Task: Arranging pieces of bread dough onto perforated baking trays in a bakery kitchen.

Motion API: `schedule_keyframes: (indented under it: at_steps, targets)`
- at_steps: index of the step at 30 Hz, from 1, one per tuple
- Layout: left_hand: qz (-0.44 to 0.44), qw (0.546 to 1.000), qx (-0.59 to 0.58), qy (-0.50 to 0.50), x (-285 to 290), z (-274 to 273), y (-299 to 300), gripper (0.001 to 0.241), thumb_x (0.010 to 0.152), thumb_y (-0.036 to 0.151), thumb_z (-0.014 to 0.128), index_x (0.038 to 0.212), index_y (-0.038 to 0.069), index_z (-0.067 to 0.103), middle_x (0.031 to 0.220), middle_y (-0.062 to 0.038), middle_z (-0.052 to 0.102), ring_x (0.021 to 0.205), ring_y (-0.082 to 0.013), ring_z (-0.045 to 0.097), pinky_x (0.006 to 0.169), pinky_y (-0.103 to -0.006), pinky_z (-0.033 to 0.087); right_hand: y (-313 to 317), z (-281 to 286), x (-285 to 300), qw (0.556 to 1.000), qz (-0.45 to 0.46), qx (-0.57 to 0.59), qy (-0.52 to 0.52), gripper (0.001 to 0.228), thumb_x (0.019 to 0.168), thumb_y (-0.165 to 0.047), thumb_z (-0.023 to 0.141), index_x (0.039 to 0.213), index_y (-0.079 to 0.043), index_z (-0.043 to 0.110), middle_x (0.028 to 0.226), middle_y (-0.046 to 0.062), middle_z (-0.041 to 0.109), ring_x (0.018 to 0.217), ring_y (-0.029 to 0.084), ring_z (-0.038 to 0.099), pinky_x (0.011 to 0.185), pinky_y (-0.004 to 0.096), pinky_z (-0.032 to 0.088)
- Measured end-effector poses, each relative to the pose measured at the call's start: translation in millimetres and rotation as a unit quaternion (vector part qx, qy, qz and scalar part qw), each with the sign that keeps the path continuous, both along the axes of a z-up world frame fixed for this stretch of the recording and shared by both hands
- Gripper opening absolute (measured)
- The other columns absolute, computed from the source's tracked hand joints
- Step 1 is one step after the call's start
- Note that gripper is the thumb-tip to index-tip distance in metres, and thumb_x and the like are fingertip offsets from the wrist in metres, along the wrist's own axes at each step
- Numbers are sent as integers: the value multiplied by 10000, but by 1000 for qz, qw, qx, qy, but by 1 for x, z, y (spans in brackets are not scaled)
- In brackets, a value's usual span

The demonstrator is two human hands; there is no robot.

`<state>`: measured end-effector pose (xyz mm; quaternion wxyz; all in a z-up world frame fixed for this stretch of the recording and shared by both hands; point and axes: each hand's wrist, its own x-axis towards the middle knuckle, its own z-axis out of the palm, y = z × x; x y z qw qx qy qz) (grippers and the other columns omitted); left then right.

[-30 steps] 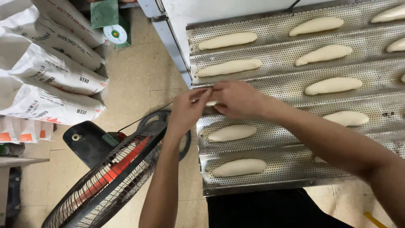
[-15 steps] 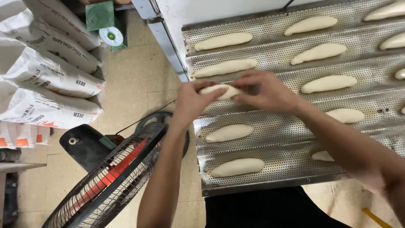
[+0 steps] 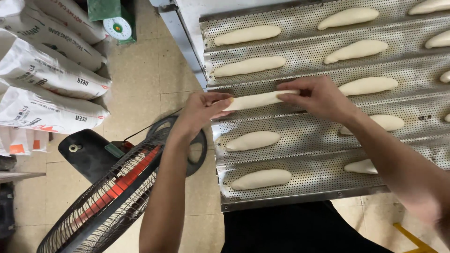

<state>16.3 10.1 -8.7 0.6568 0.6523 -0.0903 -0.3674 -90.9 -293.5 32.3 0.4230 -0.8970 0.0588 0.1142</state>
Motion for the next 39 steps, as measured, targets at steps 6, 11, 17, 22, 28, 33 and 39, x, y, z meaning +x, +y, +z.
schedule_keyframes:
  at_steps: [6,11,17,22,28,33,39]
  targets:
    - [47,992,58,-104,4,-40,17,349,853,238,845,1065,-39,818,866,-139,770,716,-154,692,640,-280,565,-11,1,-9,991,6,-134,-17,324,911,-304,733,1202,-166,769,999,67,797,703,157,758,593,303,605]
    - [60,918,224,-323,-23,18,9,247,849,227,834,1017,48,809,904,-141,773,766,-223,732,714,-336,570,-13,-6,-13,976,51,-178,-111,266,889,-288,757,1116,-158,804,1145,83,769,809,203,766,709,335,643]
    - [52,865,214,-451,-41,14,1,163,918,173,745,1021,57,793,972,-128,744,852,-324,714,759,-412,553,-8,-1,-15,982,49,-162,-86,253,913,-260,747,1135,-150,799,1186,77,755,872,207,757,782,336,633]
    - [86,844,207,-488,-53,12,3,177,931,167,719,1034,42,789,985,-146,744,902,-349,706,790,-428,552,-3,5,-19,972,72,-158,-155,237,920,-228,755,1138,-155,807,1147,69,773,904,215,755,821,337,622]
    - [200,890,145,-384,-98,44,3,262,958,242,726,1111,33,765,1027,-148,777,904,-216,786,819,-314,605,42,25,-26,982,126,-62,-127,247,917,-234,753,1128,-108,784,1089,74,773,881,213,759,781,330,619]
    - [184,922,193,-280,-130,39,8,307,957,275,718,1134,30,769,989,-156,809,878,-159,792,766,-281,604,108,0,-28,929,300,-34,-215,245,848,-202,756,1058,-77,761,1129,121,745,985,349,715,854,446,576]
    - [97,975,86,-183,-125,13,1,434,1070,386,561,1151,-1,742,1010,-78,805,909,-127,731,804,-271,561,109,11,-24,921,322,-97,-196,374,788,-268,759,1103,-68,746,1093,178,722,1020,381,688,917,473,554]
